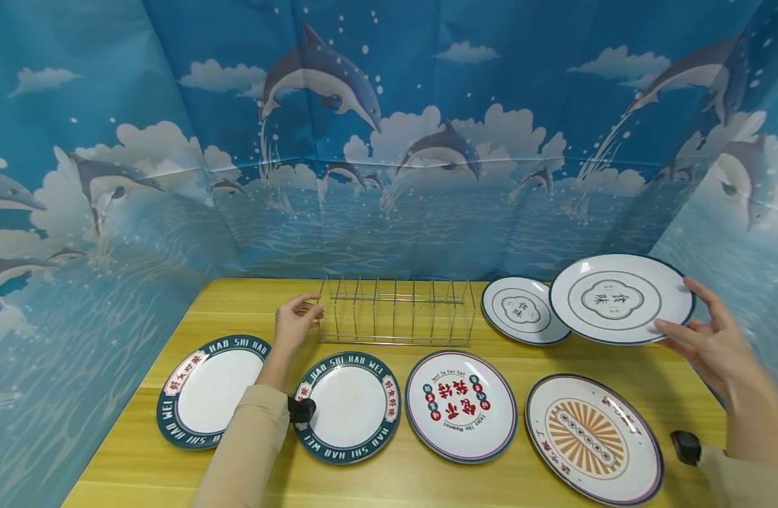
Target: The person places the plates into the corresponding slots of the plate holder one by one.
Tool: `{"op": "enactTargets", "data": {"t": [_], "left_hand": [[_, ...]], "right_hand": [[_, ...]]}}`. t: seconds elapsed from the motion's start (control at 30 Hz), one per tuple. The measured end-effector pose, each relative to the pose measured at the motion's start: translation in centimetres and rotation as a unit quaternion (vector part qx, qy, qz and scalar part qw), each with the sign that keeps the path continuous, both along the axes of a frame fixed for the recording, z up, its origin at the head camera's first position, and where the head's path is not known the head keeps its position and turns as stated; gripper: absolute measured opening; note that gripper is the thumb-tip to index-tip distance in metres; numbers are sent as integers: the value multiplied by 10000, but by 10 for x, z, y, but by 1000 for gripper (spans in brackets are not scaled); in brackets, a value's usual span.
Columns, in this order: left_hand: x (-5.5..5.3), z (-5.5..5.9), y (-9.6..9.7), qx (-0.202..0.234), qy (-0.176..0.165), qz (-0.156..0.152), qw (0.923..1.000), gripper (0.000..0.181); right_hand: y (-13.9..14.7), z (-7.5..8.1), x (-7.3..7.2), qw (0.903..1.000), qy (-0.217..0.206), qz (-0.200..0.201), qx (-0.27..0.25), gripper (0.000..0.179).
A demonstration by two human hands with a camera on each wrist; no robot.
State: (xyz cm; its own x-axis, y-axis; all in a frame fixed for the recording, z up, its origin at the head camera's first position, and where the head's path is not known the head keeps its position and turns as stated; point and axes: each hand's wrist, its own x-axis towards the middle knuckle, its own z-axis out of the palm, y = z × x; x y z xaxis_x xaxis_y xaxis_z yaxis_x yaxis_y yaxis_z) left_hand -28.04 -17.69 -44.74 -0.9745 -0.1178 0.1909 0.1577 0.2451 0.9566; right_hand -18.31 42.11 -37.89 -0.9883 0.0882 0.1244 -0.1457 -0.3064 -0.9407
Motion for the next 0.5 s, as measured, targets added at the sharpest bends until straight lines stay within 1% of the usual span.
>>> {"op": "enactTargets", "data": {"t": [0.07, 0.17, 0.27, 0.3, 0.5], "left_hand": [[-1, -1, 0, 24, -29, -5, 10000, 22], [-2, -2, -1, 7, -64, -27, 10000, 23], [-2, -2, -2, 21, -98, -33, 9999, 23], [-3, -2, -3, 11, -113, -41, 9999, 23], [-3, -2, -6, -84, -196, -177, 9996, 25]], "right_hand": [[-13, 11, -4, 9990, 95, 311, -298, 84], [-35, 23, -12, 9969, 166, 644, -432, 80], [-61, 33, -22, 9966, 198, 777, -190, 77], [-70, 36, -26, 9969, 169, 767, -38, 77], [-124, 52, -42, 9951, -99, 852, 492, 80]]}}
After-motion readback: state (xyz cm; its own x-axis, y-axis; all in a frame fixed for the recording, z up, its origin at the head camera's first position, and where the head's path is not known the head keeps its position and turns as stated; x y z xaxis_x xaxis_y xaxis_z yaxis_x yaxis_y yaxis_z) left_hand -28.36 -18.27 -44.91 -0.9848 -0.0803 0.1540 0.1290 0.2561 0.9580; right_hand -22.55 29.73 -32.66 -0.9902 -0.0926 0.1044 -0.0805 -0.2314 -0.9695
